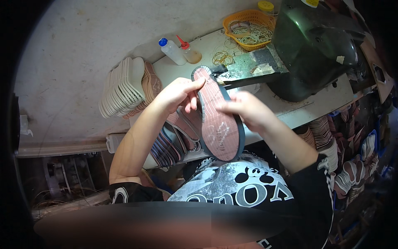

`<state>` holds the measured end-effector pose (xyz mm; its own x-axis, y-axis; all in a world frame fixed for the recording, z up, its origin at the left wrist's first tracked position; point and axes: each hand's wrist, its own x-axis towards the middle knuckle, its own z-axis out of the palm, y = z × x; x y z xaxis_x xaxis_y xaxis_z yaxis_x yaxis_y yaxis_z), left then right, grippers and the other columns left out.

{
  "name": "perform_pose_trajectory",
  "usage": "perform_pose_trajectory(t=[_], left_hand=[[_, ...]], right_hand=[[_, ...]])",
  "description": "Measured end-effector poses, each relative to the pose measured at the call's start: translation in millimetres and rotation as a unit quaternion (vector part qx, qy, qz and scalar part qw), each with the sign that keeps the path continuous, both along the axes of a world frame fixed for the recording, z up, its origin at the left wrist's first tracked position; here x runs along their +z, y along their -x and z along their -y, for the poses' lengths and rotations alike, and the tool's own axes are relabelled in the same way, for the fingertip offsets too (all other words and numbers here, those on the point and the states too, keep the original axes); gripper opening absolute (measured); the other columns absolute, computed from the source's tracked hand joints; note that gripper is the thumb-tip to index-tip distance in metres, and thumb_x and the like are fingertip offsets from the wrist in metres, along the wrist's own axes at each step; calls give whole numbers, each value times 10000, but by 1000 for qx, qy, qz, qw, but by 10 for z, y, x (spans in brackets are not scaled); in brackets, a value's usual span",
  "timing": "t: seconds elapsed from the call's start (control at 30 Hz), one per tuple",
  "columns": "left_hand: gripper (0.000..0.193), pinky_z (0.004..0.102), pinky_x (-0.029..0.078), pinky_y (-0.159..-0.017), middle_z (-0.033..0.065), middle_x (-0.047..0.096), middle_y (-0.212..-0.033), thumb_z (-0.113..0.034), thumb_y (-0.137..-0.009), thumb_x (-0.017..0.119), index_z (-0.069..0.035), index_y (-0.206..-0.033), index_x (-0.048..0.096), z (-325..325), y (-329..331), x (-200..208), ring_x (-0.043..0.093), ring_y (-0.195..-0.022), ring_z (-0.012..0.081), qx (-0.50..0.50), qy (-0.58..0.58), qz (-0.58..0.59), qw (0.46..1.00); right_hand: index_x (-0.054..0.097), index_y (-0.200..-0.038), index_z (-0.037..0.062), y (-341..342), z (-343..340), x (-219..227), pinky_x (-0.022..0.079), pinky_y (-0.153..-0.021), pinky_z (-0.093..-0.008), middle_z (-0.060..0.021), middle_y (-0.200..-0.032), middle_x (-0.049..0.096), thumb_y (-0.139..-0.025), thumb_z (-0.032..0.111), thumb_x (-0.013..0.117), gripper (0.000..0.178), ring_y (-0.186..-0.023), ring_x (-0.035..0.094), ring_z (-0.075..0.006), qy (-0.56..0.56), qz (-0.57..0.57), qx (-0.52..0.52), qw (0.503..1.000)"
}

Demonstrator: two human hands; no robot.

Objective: Manually applying trim or piping to the edges of shoe insoles or soles.

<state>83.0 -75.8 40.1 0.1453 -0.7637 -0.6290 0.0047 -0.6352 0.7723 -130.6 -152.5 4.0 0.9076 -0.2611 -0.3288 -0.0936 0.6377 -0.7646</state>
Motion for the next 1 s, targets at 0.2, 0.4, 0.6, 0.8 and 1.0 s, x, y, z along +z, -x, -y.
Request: perform_pose_trajectory(t=[0.2, 0.4, 0.6, 0.8, 1.0], left_hand=[[532, 224, 351, -328, 75, 549, -451, -490, -888, 576, -17, -647, 591, 107, -133, -39, 455, -311, 116, -25, 19, 31, 999], [543, 238, 329, -479, 12, 541, -571, -551, -834, 618, -36, -662, 639, 260, -348, -101, 424, -497, 80, -13, 39, 143, 989], [585, 231, 437, -697, 77, 590, -980, -495, -860, 613, 33, -1105, 559, 257, -383, -250, 532, -798, 117, 46, 94, 202, 974], [531, 331, 468, -904, 134, 572, -1141, -157, -799, 728, 34, -1213, 457, -29, -88, -271, 582, -1026, 198, 82, 151, -102, 980], [460, 322, 500, -843, 119, 619, -1026, -125, -793, 725, 64, -1140, 490, 23, -63, -214, 624, -926, 194, 133, 152, -114, 973]], right_hand=[[634, -1069, -27, 318, -379, -8, 477, -837, -284, -78, -1001, 664, -808, 142, 719, 322, -915, 611, -129, 12, -27, -40, 999], [644, -1051, -24, 16, -338, -244, 486, -812, -283, -74, -981, 671, -828, 130, 694, 276, -874, 617, -121, 12, -4, -92, 996], [628, -1090, -35, -301, -220, -285, 501, -815, -296, -88, -986, 671, -840, 138, 680, 308, -887, 636, -146, -12, 31, -112, 993], [601, -1134, -37, -405, -164, -148, 503, -825, -297, -109, -1028, 656, -857, 163, 663, 347, -908, 632, -153, -30, 61, -126, 990], [596, -1079, -37, -250, -286, -64, 565, -627, -275, -120, -912, 670, -854, 217, 669, 347, -763, 671, -170, -16, -32, -31, 999]])
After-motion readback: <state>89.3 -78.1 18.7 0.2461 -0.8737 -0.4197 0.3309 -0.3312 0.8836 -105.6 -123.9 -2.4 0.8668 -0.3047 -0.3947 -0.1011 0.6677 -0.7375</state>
